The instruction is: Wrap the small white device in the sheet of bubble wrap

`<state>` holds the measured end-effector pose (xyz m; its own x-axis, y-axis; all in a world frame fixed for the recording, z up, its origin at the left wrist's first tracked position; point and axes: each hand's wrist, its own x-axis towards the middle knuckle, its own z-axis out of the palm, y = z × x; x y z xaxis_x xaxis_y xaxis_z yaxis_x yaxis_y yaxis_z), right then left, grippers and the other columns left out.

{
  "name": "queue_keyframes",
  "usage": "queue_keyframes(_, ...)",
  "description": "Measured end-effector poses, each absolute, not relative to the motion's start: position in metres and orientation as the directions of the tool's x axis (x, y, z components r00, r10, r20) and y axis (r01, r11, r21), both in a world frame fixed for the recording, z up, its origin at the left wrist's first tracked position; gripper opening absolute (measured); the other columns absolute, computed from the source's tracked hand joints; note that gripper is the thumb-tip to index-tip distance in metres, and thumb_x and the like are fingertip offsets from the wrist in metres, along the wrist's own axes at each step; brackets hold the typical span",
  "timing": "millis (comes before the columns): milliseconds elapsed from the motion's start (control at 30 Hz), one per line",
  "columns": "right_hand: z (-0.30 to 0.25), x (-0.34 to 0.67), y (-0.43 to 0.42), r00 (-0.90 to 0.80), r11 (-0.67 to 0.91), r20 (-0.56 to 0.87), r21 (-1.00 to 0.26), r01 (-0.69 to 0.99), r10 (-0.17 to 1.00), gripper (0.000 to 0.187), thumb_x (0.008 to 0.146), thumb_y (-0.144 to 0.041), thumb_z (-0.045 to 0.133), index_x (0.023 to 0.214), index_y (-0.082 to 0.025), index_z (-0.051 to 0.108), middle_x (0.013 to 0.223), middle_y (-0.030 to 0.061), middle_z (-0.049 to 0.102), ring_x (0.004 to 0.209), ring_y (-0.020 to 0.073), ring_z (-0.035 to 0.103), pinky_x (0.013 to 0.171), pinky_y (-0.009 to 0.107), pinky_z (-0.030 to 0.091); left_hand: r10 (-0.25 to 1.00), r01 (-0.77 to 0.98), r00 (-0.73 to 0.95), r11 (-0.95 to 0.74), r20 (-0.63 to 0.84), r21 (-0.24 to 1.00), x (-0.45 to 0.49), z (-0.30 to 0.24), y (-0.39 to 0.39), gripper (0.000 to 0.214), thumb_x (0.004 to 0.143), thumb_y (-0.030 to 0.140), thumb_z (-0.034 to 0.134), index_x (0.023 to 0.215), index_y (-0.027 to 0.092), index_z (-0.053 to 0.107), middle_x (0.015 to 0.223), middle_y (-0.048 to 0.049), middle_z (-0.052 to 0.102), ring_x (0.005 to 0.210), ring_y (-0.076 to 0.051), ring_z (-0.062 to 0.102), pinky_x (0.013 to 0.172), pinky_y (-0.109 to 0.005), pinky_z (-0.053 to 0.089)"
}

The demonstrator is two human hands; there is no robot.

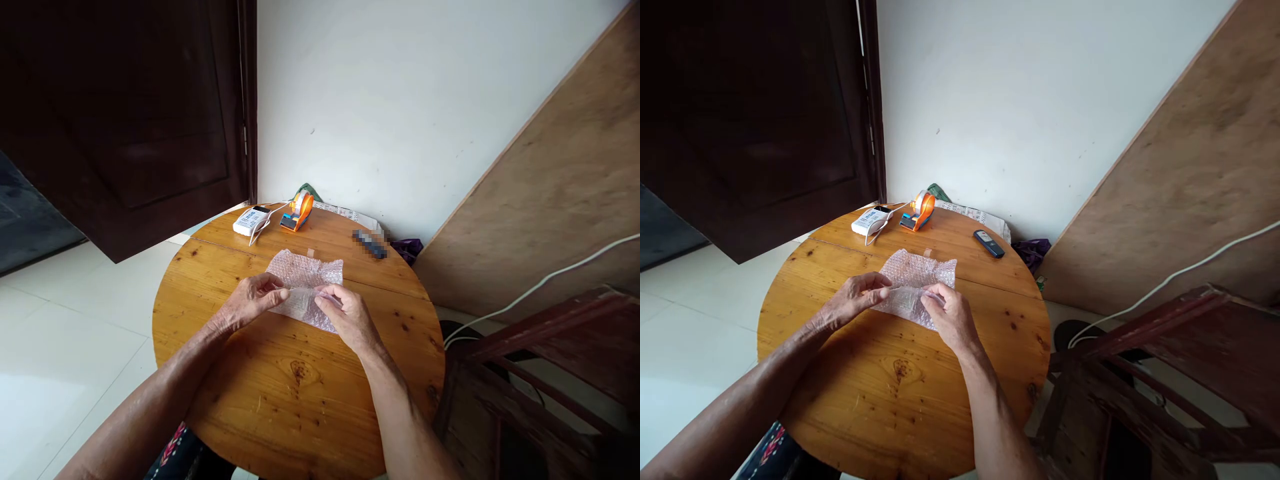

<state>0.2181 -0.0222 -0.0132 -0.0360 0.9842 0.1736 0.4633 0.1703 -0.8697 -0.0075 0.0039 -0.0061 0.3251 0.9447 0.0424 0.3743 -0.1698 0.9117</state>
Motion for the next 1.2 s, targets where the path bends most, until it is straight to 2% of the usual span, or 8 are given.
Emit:
queue_keyframes(100, -0.012, 0.215, -0.022, -0.020, 0.153, 0.164, -0.859, 0.488, 0.986, 0.015, 0.080, -0.034, 0.057, 0.076, -0.021, 0.064, 0.077, 0.0012, 0.069, 0.070, 0.0171, 0.061, 0.064, 0.028, 0.046, 0.922, 0.412, 0.384, -0.214, 0.044, 0.886, -0.011, -0.008, 0.006, 0.052, 0.067, 0.053, 0.073, 0.104, 0.016, 0.067, 0.090, -0.0054, 0.067, 0.079, -0.019, 0.061, 0.068, -0.028, 0.048)
queue_keyframes(200, -0.013, 0.211, -0.022, -0.046, 0.158, 0.157, -0.839, 0.521, 0.986, 0.013, 0.078, -0.034, 0.059, 0.081, -0.021, 0.062, 0.076, -0.0004, 0.066, 0.070, 0.0163, 0.059, 0.063, 0.026, 0.045, 0.922, 0.432, 0.359, -0.304, 0.148, 0.849, -0.007, -0.019, 0.011, 0.032, 0.072, 0.044, 0.072, 0.088, 0.016, 0.068, 0.089, -0.0059, 0.067, 0.080, -0.019, 0.062, 0.073, -0.030, 0.049)
queue_keyframes(333, -0.015, 0.207, -0.019, -0.073, 0.184, 0.170, -0.854, 0.486, 0.983, 0.013, 0.075, -0.035, 0.061, 0.077, -0.022, 0.059, 0.080, 0.0006, 0.067, 0.075, 0.0175, 0.061, 0.069, 0.028, 0.047, 0.894, 0.334, 0.353, -0.396, 0.276, 0.856, 0.003, -0.030, 0.012, 0.017, 0.074, 0.032, 0.069, 0.077, 0.015, 0.069, 0.114, -0.0115, 0.066, 0.092, -0.022, 0.064, 0.080, -0.032, 0.050)
queue_keyframes(533, -0.013, 0.210, -0.018, -0.050, 0.173, 0.171, -0.851, 0.496, 0.984, 0.017, 0.075, -0.036, 0.059, 0.067, -0.022, 0.057, 0.062, -0.0028, 0.057, 0.058, 0.0138, 0.050, 0.056, 0.025, 0.040, 0.920, 0.169, 0.376, -0.183, 0.108, 0.969, 0.012, -0.025, 0.005, 0.030, 0.073, 0.034, 0.067, 0.093, 0.011, 0.069, 0.068, -0.0017, 0.062, 0.057, -0.011, 0.052, 0.054, -0.022, 0.041)
queue_keyframes(767, -0.016, 0.208, -0.020, 0.009, 0.118, 0.137, -0.884, 0.453, 0.991, 0.018, 0.069, -0.036, 0.061, 0.061, -0.022, 0.054, 0.074, 0.0013, 0.068, 0.067, 0.0168, 0.058, 0.061, 0.027, 0.043, 0.934, 0.082, 0.356, -0.069, 0.035, 0.994, 0.014, -0.030, 0.008, 0.030, 0.064, 0.037, 0.074, 0.077, 0.013, 0.062, 0.060, 0.0038, 0.050, 0.054, -0.007, 0.041, 0.050, -0.020, 0.032)
queue_keyframes(1000, -0.025, 0.218, -0.015, 0.039, 0.061, 0.089, -0.884, 0.464, 0.995, 0.023, 0.073, -0.041, 0.063, 0.064, -0.022, 0.056, 0.056, -0.0046, 0.052, 0.053, 0.0121, 0.045, 0.050, 0.024, 0.033, 0.939, -0.022, 0.343, -0.002, 0.009, 1.000, 0.016, -0.036, 0.011, 0.035, 0.062, 0.038, 0.076, 0.067, 0.016, 0.050, 0.070, 0.0013, 0.055, 0.059, -0.008, 0.047, 0.053, -0.020, 0.036)
queue_keyframes(1100, -0.026, 0.220, -0.015, 0.064, 0.121, 0.190, -0.815, 0.567, 0.980, 0.017, 0.075, -0.035, 0.061, 0.065, -0.023, 0.055, 0.058, -0.0031, 0.057, 0.054, 0.0143, 0.051, 0.054, 0.026, 0.038, 0.941, 0.001, 0.337, 0.007, -0.007, 1.000, 0.017, -0.037, 0.014, 0.036, 0.062, 0.040, 0.077, 0.068, 0.016, 0.051, 0.069, 0.0016, 0.055, 0.058, -0.008, 0.045, 0.052, -0.019, 0.034)
queue_keyframes(1200, -0.018, 0.214, -0.021, 0.046, 0.285, 0.459, -0.623, 0.728, 0.887, 0.007, 0.081, -0.027, 0.056, 0.076, -0.024, 0.060, 0.077, 0.0029, 0.068, 0.075, 0.0208, 0.062, 0.070, 0.033, 0.045, 0.945, 0.036, 0.328, -0.015, 0.002, 0.999, 0.017, -0.037, 0.014, 0.034, 0.063, 0.041, 0.076, 0.069, 0.016, 0.053, 0.067, 0.0023, 0.054, 0.057, -0.007, 0.044, 0.051, -0.019, 0.032)
